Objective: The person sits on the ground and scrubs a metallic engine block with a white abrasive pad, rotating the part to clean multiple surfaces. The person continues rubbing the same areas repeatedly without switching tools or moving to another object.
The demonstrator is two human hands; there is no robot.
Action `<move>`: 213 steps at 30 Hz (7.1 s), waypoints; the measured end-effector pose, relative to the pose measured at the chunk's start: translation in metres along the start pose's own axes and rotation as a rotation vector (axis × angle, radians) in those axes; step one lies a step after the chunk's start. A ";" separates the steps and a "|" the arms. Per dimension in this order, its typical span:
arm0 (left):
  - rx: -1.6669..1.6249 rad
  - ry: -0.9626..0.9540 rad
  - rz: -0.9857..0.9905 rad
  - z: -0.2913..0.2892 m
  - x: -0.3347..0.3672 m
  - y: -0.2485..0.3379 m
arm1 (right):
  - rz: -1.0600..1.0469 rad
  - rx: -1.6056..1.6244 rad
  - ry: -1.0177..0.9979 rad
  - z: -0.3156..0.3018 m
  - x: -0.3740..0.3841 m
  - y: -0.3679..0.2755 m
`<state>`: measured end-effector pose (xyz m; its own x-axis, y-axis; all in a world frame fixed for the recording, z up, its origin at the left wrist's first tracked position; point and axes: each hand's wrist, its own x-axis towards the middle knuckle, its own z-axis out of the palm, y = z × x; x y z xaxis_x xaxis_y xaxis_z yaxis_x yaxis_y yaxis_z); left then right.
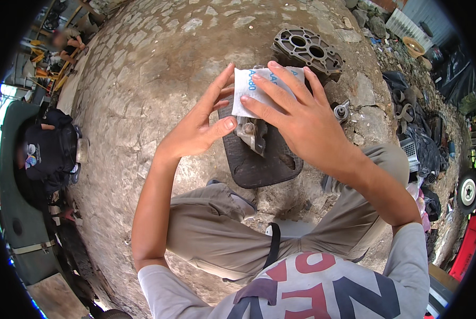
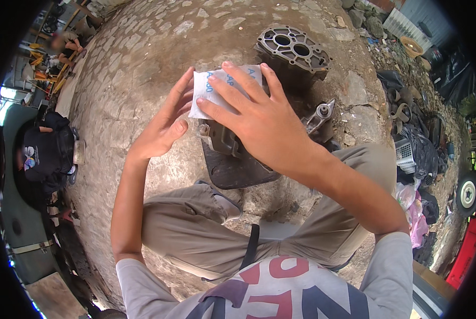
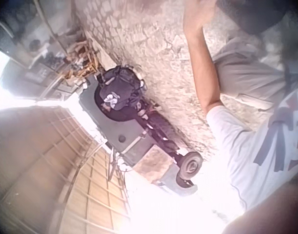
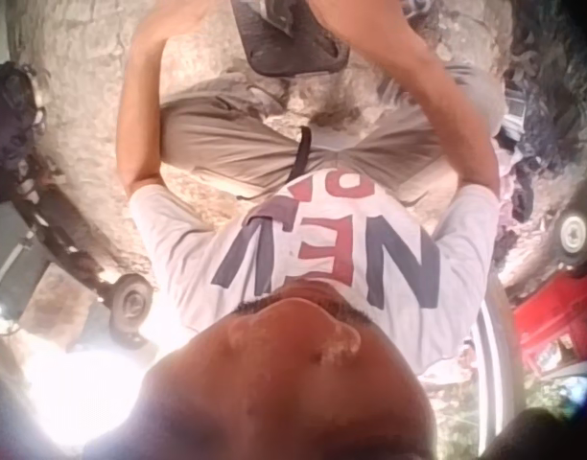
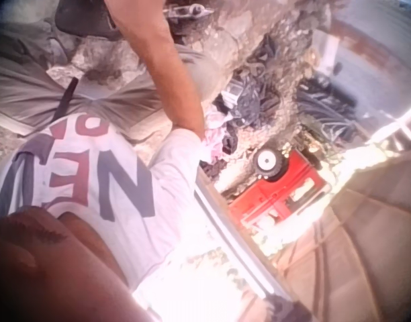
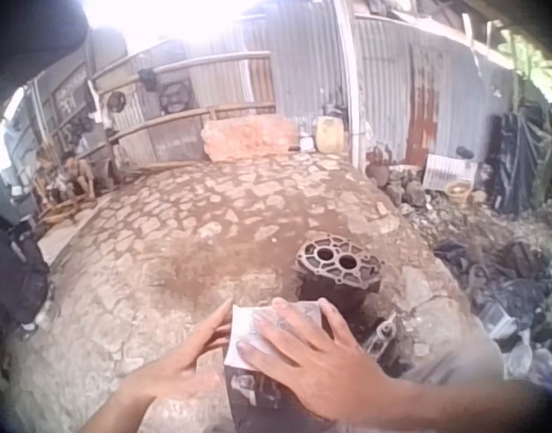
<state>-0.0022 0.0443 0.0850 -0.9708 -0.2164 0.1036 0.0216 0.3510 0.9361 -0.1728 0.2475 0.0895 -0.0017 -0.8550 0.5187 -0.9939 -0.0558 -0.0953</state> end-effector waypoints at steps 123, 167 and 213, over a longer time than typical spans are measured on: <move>-0.061 0.110 0.662 0.021 -0.037 0.088 | -0.072 0.133 0.080 0.002 0.009 0.018; 0.291 0.108 0.388 0.008 -0.017 0.049 | -0.100 0.094 0.085 -0.002 0.012 0.018; 0.295 0.193 0.190 0.006 0.001 0.001 | -0.067 0.281 0.003 -0.015 0.014 0.003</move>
<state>-0.0051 0.0503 0.0841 -0.8927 -0.2803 0.3529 0.0992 0.6417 0.7605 -0.1770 0.2430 0.1090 0.0627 -0.8431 0.5341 -0.9221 -0.2536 -0.2922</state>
